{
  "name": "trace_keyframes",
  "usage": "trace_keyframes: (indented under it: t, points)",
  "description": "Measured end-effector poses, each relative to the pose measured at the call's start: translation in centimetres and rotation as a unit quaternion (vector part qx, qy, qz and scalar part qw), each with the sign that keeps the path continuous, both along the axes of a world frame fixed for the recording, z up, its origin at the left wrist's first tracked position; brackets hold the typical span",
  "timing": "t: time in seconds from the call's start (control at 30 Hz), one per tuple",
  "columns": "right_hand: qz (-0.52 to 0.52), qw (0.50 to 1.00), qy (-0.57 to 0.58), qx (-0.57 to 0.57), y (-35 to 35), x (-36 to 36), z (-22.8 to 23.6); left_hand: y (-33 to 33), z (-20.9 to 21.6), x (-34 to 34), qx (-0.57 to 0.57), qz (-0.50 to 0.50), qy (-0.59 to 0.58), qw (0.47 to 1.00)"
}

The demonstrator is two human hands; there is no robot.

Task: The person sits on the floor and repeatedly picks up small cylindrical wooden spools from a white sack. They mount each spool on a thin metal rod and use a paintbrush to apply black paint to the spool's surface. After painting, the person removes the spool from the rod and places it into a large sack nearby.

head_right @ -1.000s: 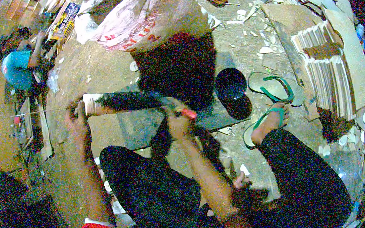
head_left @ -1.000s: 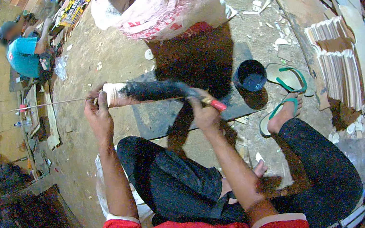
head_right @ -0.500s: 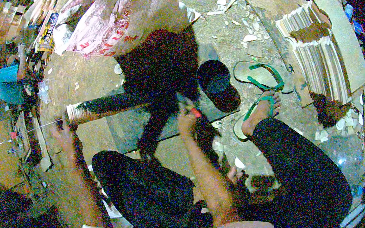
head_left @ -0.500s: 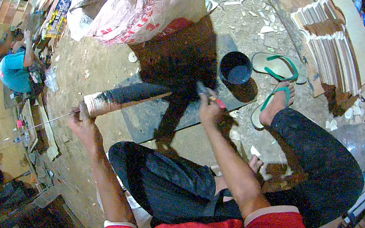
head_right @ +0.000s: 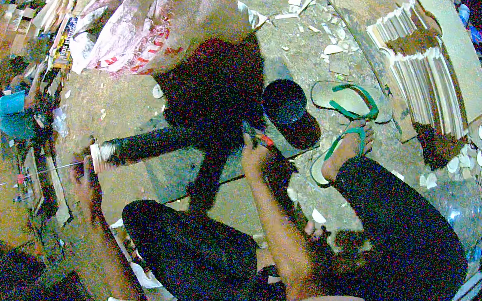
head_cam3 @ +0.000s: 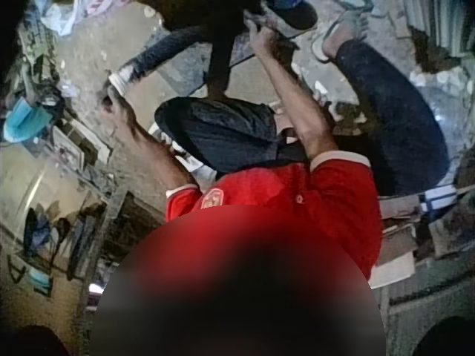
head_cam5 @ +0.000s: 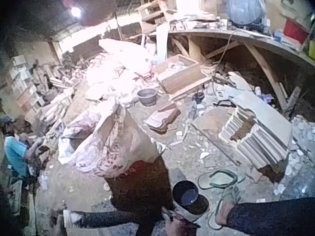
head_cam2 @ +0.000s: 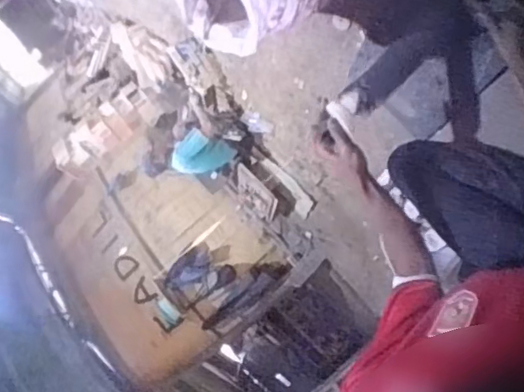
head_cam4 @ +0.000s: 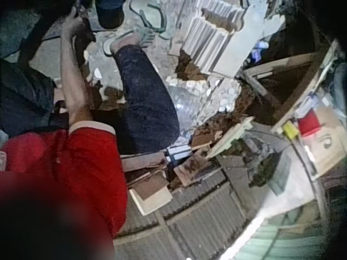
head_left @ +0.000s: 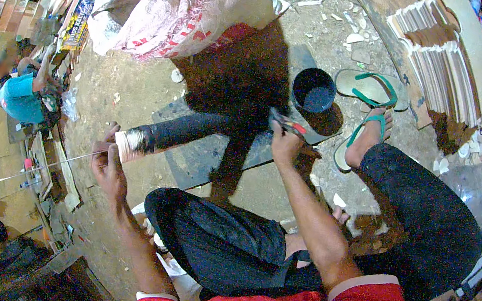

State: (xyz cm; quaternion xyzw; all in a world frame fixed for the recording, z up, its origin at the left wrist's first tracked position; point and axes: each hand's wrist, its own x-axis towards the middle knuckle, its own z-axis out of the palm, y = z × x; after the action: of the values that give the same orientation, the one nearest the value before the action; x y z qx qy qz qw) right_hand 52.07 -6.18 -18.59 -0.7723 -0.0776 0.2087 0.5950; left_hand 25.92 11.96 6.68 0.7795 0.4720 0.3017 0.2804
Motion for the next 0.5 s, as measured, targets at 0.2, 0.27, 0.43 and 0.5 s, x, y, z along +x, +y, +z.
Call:
trace_keyframes:
  t: [0.2,0.27,0.43,0.5]
  points:
    - [0.189,0.975,-0.057,0.105,1.3,-0.2,1.8,-0.8,1.9,-1.1,-0.128,0.054,0.008,0.990]
    - [0.159,0.986,-0.030,-0.041,1.9,1.1,1.2,-1.4,2.6,-0.2,-0.132,0.047,0.002,0.990]
    - [0.089,0.995,-0.029,0.041,2.7,1.6,1.1,-1.7,2.3,1.2,-0.080,0.033,-0.019,0.996]
    - [0.254,0.965,-0.005,0.066,2.7,0.4,2.7,-1.3,1.9,1.1,-0.087,0.022,-0.049,0.995]
